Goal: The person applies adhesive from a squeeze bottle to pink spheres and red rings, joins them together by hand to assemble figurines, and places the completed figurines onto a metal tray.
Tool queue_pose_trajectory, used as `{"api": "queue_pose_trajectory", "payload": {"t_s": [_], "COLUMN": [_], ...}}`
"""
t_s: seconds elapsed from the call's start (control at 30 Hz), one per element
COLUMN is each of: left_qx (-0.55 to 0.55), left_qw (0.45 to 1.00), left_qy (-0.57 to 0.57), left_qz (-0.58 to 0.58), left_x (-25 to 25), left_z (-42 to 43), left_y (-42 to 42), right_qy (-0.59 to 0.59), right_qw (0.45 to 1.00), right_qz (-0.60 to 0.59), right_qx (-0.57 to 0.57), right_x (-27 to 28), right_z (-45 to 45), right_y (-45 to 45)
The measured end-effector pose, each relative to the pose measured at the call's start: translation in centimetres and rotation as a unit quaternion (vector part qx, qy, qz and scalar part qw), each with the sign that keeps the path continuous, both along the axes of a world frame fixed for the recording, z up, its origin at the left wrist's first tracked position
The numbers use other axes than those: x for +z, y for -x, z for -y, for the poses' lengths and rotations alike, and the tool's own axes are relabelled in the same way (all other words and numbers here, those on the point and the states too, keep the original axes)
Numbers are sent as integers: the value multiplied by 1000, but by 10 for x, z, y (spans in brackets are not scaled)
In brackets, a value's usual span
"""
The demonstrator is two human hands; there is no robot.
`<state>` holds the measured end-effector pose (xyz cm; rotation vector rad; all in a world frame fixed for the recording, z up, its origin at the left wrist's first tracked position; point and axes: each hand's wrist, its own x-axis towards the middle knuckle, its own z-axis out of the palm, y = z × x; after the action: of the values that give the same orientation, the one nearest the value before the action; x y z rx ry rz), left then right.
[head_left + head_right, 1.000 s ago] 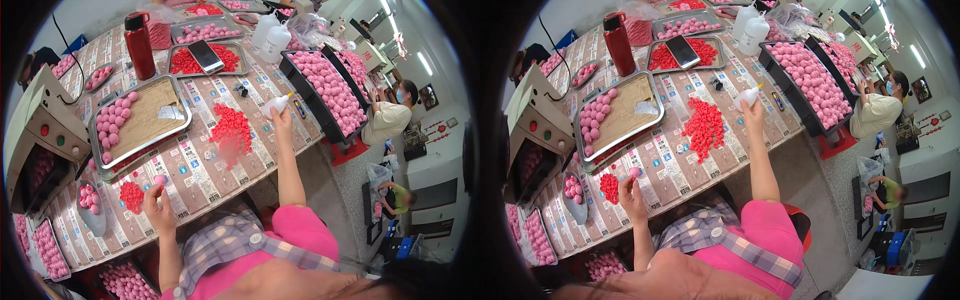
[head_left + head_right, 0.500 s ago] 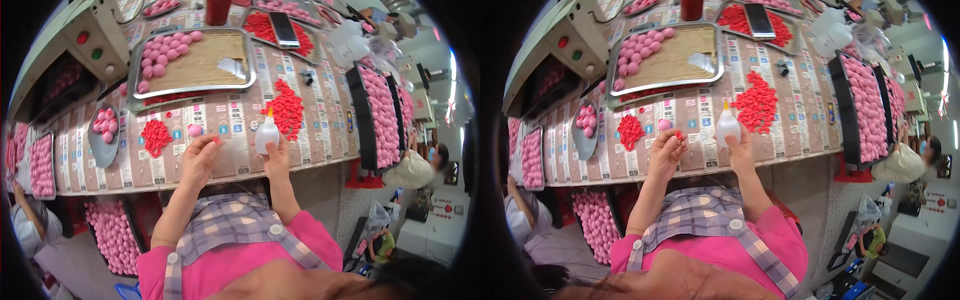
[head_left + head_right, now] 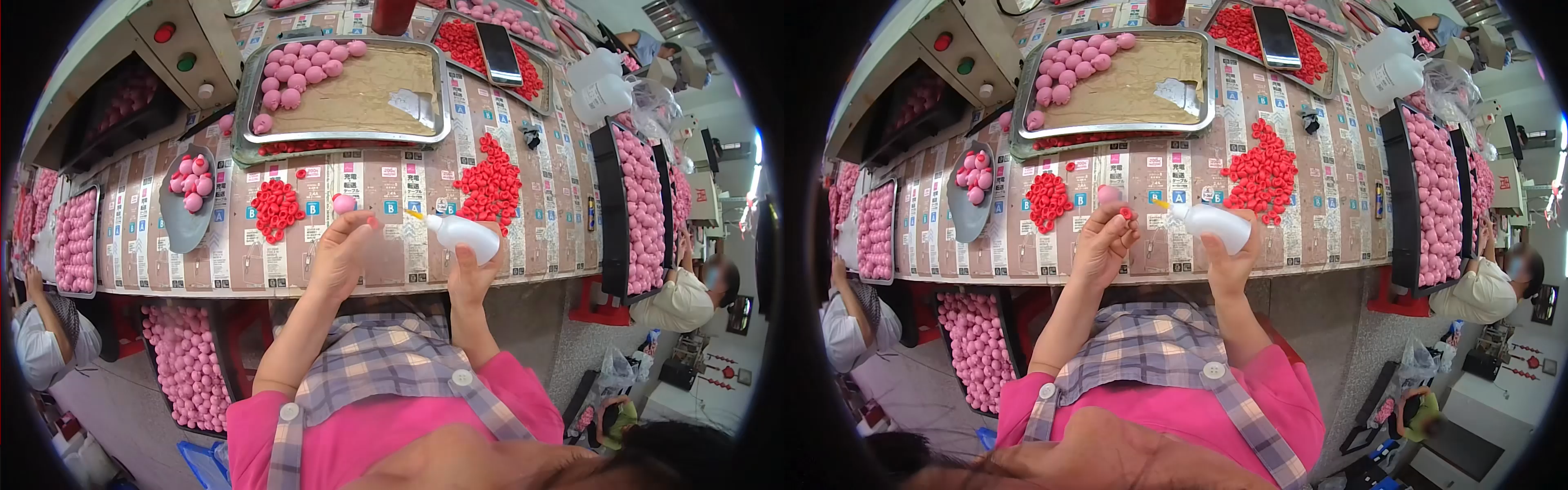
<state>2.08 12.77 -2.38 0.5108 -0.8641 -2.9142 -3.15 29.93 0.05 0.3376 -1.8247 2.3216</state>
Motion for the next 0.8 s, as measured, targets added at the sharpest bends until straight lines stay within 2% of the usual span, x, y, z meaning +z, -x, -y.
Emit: {"api": "queue_pose_trajectory", "payload": {"t_s": [0.17,0.27,0.47,0.57,0.8], "left_qx": [-16,-13,-12,-11,-13], "left_qw": [1000,1000,1000,1000,1000], "left_qy": [-5,-10,-9,-2,3], "left_qz": [7,9,-1,0,-7], "left_x": [4,3,1,1,1], "left_z": [-1,-1,-2,-2,-2], "left_y": [-1,-2,-2,-2,-2], "right_qy": [8,55,-7,-85,-124], "right_qw": [1000,998,1000,995,987], "right_qz": [0,28,-12,-61,-102], "right_qx": [-6,-17,11,8,-6], "right_x": [-5,-8,-8,-2,3], "right_z": [3,7,2,1,6], "right_y": [1,-1,-7,-7,-7]}}
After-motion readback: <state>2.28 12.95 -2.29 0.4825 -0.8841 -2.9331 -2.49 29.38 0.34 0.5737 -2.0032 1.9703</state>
